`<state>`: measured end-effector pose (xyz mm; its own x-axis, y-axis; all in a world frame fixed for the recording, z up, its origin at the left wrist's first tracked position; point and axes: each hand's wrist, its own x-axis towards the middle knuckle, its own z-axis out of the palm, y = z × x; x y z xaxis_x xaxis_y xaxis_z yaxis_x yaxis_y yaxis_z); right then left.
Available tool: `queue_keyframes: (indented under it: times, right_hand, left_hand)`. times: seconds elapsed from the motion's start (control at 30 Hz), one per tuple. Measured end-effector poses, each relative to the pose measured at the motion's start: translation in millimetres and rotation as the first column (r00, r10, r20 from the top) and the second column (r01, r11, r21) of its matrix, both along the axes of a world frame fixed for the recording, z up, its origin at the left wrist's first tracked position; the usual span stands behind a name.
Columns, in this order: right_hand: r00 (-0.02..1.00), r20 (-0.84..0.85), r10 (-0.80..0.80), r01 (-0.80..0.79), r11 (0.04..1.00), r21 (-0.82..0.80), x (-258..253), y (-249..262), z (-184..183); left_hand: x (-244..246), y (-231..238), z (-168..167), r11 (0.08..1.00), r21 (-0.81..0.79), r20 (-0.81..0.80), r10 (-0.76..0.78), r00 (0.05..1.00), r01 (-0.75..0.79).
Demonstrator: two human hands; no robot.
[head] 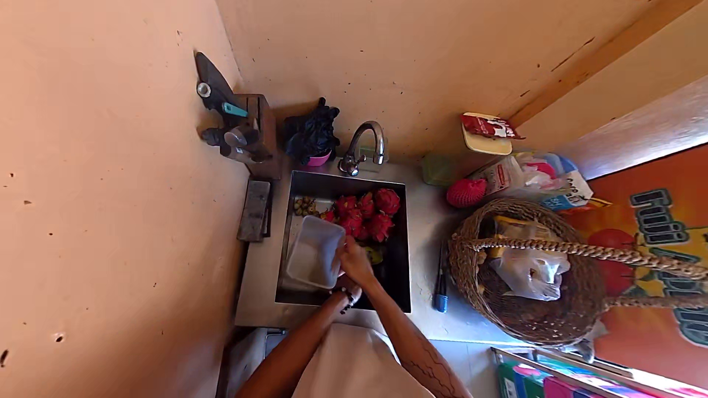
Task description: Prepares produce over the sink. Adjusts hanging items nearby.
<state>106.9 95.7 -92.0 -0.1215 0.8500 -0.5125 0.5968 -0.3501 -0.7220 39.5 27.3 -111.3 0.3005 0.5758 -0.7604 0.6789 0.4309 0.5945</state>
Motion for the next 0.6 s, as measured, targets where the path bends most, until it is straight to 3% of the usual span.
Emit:
queue_keyframes:
  times: [0.03,0.07,0.1,0.13,0.2,0.23,0.3,0.33,0.4,0.47,0.53,0.6]
  right_hand:
    - [0.998,-0.033,-0.047,0.048,0.998,0.033,9,3,1]
    - [0.992,-0.083,-0.096,0.101,0.994,0.05,17,7,2]
    - [0.978,-0.148,-0.145,0.153,0.987,0.043,24,11,4]
    - [0.959,-0.206,-0.196,0.202,0.979,0.01,29,16,7]
    - [0.926,-0.252,-0.282,0.276,0.959,-0.06,33,25,12]
    - [0.922,-0.244,-0.302,0.289,0.953,-0.086,34,29,15]
    - [0.935,-0.199,-0.293,0.271,0.954,-0.132,35,36,15]
    - [0.946,-0.169,-0.277,0.252,0.955,-0.156,34,37,13]
    - [0.968,-0.115,-0.225,0.2,0.961,-0.192,27,36,4]
    - [0.988,-0.062,-0.143,0.126,0.968,-0.215,17,33,-8]
    - [0.999,-0.023,-0.047,0.04,0.971,-0.235,6,23,-19]
    - [0.999,-0.038,0.034,-0.042,0.972,-0.23,-4,11,-27]
  left_hand:
    - [-15,-8,-48,0.976,0.158,0.102,0.133,0.986,-0.148]
    - [-24,-8,-78,0.942,0.138,0.137,0.287,0.948,-0.305]
    - [-28,-4,-90,0.891,0.051,0.085,0.446,0.891,-0.451]
    - [-31,8,-84,0.832,-0.047,-0.067,0.55,0.833,-0.553]
    - [-33,31,-84,0.775,-0.106,-0.298,0.573,0.764,-0.623]
    - [-30,34,-89,0.767,-0.105,-0.322,0.576,0.751,-0.633]
    - [-18,25,-89,0.798,-0.153,-0.209,0.55,0.809,-0.582]
    - [-10,21,-85,0.864,-0.161,-0.155,0.456,0.876,-0.478]
    - [13,24,-74,0.966,-0.112,-0.222,0.203,0.954,-0.232]
    - [31,25,-66,0.982,-0.108,-0.295,0.115,0.949,-0.153]
    - [32,17,-33,0.989,-0.104,-0.233,0.081,0.969,-0.108]
    - [19,8,39,0.987,-0.087,-0.034,0.135,0.99,-0.137]
